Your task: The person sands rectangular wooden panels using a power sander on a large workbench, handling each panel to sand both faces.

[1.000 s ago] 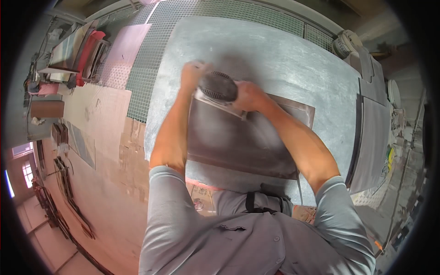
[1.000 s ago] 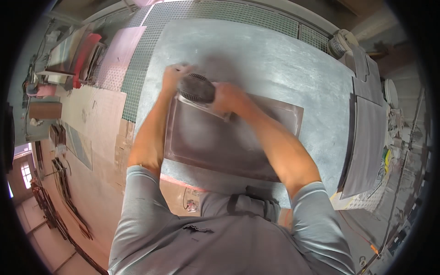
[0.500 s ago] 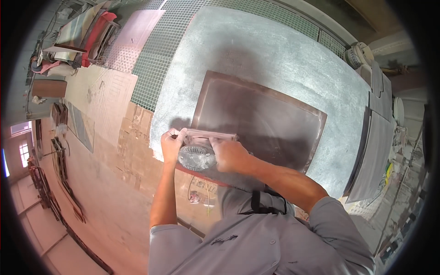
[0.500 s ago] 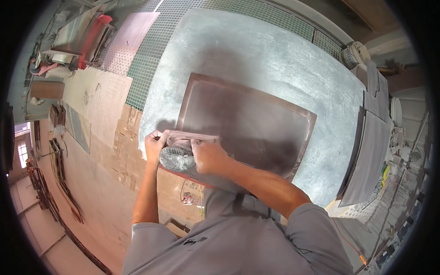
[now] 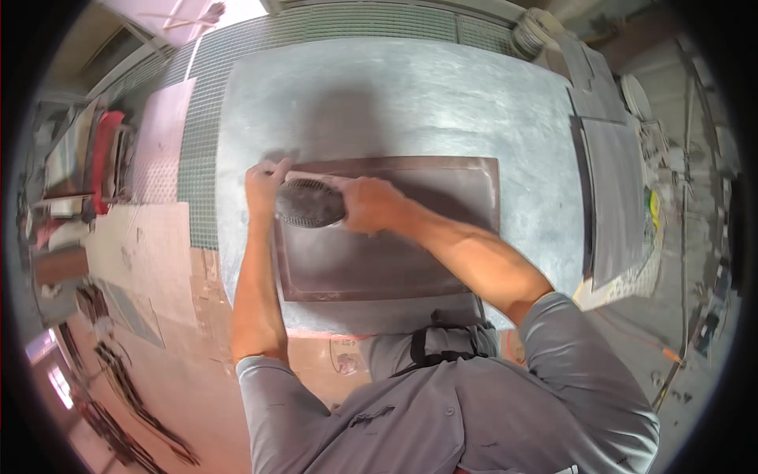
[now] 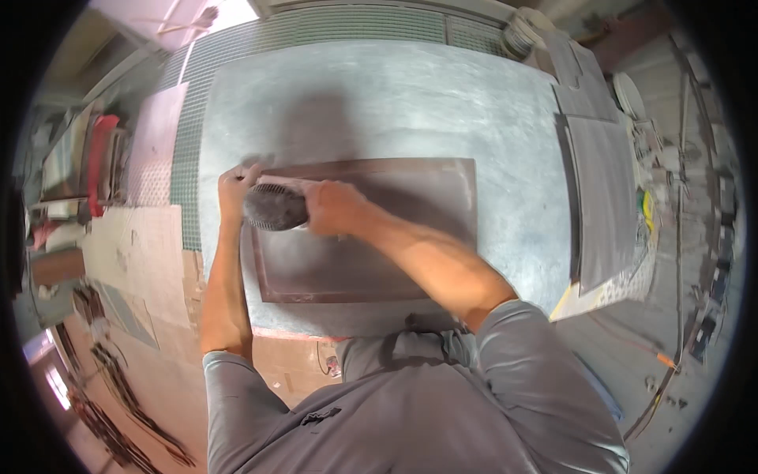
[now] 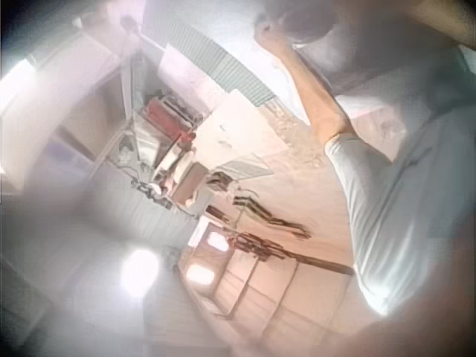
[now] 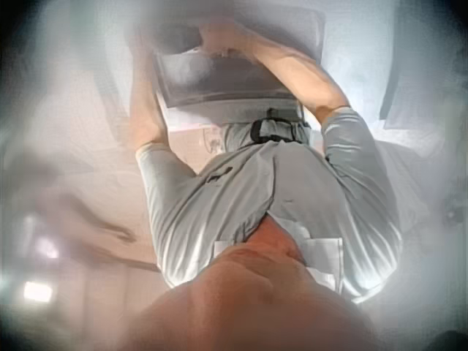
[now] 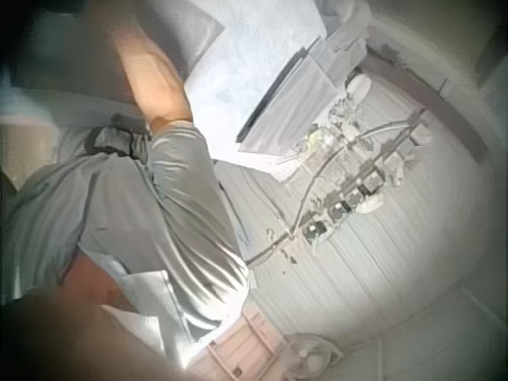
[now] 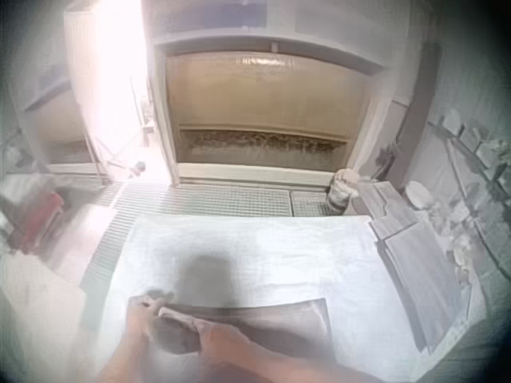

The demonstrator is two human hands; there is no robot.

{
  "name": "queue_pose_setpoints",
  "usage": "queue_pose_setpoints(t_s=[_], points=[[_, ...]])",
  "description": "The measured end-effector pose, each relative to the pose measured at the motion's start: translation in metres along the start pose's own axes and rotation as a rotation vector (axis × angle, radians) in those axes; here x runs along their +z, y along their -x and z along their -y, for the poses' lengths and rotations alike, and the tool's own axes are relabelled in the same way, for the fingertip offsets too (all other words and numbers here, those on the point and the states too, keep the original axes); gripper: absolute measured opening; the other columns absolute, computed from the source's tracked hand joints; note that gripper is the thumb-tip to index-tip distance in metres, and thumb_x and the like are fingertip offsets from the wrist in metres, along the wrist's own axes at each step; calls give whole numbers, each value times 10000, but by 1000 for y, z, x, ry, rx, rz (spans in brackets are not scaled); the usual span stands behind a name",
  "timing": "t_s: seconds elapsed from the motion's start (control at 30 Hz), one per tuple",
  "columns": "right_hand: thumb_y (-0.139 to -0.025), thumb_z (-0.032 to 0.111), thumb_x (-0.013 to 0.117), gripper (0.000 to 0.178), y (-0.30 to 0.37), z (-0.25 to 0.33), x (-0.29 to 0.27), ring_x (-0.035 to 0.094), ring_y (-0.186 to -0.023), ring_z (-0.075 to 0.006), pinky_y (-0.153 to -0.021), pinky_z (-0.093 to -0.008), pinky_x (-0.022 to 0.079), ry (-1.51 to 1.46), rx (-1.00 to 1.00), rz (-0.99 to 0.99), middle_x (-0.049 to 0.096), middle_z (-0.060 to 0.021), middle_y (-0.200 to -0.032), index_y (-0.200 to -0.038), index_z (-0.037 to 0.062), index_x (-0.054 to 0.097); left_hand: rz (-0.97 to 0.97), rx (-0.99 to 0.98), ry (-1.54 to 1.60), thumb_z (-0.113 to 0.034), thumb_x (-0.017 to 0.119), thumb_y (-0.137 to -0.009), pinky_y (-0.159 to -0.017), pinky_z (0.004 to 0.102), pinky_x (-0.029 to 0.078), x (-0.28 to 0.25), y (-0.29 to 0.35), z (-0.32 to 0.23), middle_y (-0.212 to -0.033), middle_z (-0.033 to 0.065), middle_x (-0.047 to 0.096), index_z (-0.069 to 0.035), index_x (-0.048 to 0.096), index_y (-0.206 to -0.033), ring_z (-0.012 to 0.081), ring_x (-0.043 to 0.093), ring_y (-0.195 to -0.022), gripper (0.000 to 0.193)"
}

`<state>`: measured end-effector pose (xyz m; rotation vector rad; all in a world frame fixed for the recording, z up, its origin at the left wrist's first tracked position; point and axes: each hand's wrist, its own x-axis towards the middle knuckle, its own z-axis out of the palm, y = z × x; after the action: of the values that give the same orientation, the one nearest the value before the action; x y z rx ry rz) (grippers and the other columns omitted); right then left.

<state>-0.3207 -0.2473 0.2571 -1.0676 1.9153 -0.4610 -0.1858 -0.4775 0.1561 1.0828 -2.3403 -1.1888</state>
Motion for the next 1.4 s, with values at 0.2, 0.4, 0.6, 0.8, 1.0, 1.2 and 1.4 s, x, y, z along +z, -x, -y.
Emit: queue_pose_setpoints(t_s=[0.2,0.4,0.6,0.8,1.0,1.2,1.4], points=[[-771,297,757,610,62,-169,-50,713,-975,-381,-849,-469,571,75,11,-189,742,-221,-1041,-1318,56,637,130,152,-61,-360,713,-892,-718,458,538,155,-5,-120,-800,234,720,11,756,-818,401,694,-732,381],[-731,237,799,580,164,-305,-89,672,-1051,-347,-947,-423,538,105,180,-294,706,-229,-1113,-1237,-9,659,172,203,-33,-392,740,-854,-785,517,562,293,37,-216,-895,222,721,-52,745,-887,421,706,-895,342],[-722,237,846,629,195,-341,-64,649,-1152,-308,-1011,-382,511,-107,241,-204,685,-230,-1223,-1270,0,648,247,144,3,-408,704,-861,-766,528,552,299,73,-242,-903,211,723,-53,730,-853,424,697,-878,357],[-721,227,799,664,113,-195,-30,718,-978,-374,-871,-473,573,122,48,-182,733,-253,-1044,-1322,7,621,151,76,-74,-408,726,-857,-756,488,544,183,48,-140,-859,191,733,-46,765,-896,386,697,-826,366],[-761,197,745,689,32,-69,63,729,-942,-410,-841,-493,592,49,-190,-391,753,-212,-1020,-1429,234,581,-17,-29,83,-209,779,-876,-635,356,496,31,58,-53,-695,116,708,23,728,-725,221,636,-612,282],[-796,108,614,656,21,31,142,729,-849,-393,-763,-507,575,32,-245,-129,727,-245,-867,-1387,-156,508,-20,-221,9,-221,812,-901,-532,288,387,-85,115,31,-555,-7,581,21,677,-643,60,461,-550,378],[-807,111,623,787,53,13,161,723,-851,-411,-826,-573,553,-22,-213,-125,734,-228,-907,-1500,-166,372,40,-252,49,-208,798,-923,-503,278,374,-64,129,27,-554,-2,586,-6,654,-616,54,466,-527,395]])
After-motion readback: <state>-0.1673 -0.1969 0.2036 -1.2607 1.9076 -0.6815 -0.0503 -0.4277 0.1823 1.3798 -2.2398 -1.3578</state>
